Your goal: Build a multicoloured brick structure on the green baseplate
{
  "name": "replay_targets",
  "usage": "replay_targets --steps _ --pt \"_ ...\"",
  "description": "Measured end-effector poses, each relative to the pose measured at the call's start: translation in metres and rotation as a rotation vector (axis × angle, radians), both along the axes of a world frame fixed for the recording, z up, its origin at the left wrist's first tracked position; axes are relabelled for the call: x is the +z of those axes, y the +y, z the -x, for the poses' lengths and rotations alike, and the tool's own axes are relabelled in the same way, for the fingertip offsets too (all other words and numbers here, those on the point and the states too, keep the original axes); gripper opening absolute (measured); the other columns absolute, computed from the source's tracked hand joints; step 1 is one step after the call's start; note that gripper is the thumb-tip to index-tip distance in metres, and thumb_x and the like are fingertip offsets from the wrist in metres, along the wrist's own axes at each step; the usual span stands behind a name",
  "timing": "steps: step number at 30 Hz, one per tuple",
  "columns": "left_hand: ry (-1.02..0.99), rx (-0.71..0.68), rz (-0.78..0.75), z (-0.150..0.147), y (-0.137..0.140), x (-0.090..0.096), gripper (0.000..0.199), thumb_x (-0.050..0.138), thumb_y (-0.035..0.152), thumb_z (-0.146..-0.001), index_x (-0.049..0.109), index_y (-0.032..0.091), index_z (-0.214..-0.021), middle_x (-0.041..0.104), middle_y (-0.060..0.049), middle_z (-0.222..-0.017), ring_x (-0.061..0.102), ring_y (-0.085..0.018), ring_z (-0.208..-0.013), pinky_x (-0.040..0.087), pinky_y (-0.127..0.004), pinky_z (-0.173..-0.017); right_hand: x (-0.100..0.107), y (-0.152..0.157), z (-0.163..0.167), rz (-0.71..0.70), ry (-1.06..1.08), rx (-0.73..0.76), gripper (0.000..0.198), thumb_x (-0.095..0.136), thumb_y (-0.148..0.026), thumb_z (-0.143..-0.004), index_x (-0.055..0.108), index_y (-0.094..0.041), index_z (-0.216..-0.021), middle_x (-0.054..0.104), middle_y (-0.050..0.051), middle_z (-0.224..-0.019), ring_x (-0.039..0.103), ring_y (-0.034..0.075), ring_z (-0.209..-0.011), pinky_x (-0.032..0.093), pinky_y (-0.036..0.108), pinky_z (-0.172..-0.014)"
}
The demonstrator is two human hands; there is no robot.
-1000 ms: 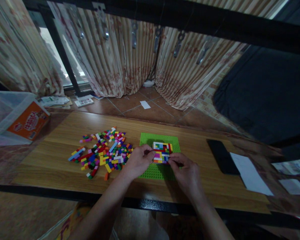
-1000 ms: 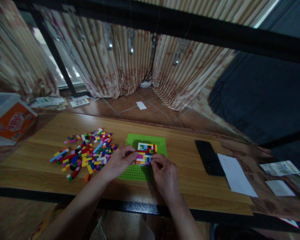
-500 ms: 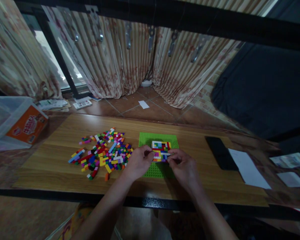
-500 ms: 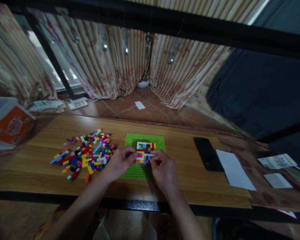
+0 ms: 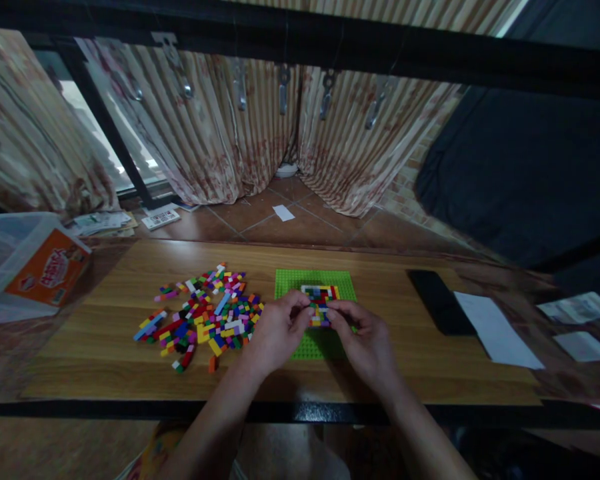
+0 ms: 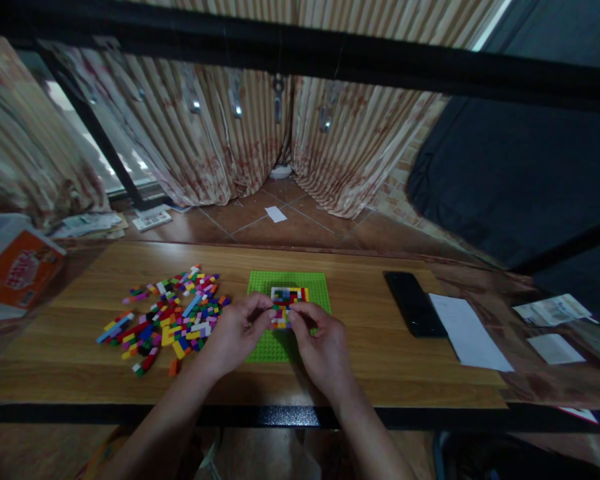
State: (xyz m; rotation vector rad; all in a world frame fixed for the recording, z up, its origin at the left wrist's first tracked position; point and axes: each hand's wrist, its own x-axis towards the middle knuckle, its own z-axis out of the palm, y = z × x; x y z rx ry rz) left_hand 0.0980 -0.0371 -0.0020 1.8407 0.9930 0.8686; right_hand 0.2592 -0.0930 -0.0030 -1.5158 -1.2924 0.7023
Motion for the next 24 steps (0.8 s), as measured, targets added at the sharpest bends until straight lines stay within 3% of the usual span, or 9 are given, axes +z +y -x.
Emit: replay_targets --steps 7,16,24 --pt "0.08 -0.031 -0.181 -0.003 -0.008 0.001 0.007 0.052 0.019 -0.09 0.058 0.019 -0.089 0.063 0.0 -0.078 0.061 -0.012 -0.073 0.043 -0.023 -0.068 0.0 0.001 0.013 0.043 0.252 0.081 0.02 0.07 -0.037 -0.079 0.071 -0.023 -0.093 0.071 0.001 -0.084 0.064 0.016 -0.077 0.049 0.029 -0.075" --pt "0.009 -0.064 -0.178 0.004 -0.01 0.0 0.01 0.054 0.013 -0.085 0.061 0.019 -0.09 0.066 -0.002 -0.086 0.063 -0.014 -0.081 0.047 -0.023 -0.073 0.002 0.004 0.018 0.071 0.356 0.07 0.012 0.074 -0.033 -0.073 0.071 -0.022 -0.077 0.067 -0.001 -0.073 0.059 0.012 -0.069 0.048 0.025 -0.07" --pt "0.166 0.114 -0.17 0.039 0.006 -0.001 0.018 0.049 0.01 -0.083 0.064 0.018 -0.089 0.066 -0.002 -0.08 0.062 -0.014 -0.074 0.045 -0.023 -0.068 -0.006 0.011 0.017 0.032 0.451 -0.112 0.017 0.077 -0.03 -0.069 0.075 -0.026 -0.086 0.066 -0.003 -0.071 0.057 0.01 -0.061 0.048 0.024 -0.06"
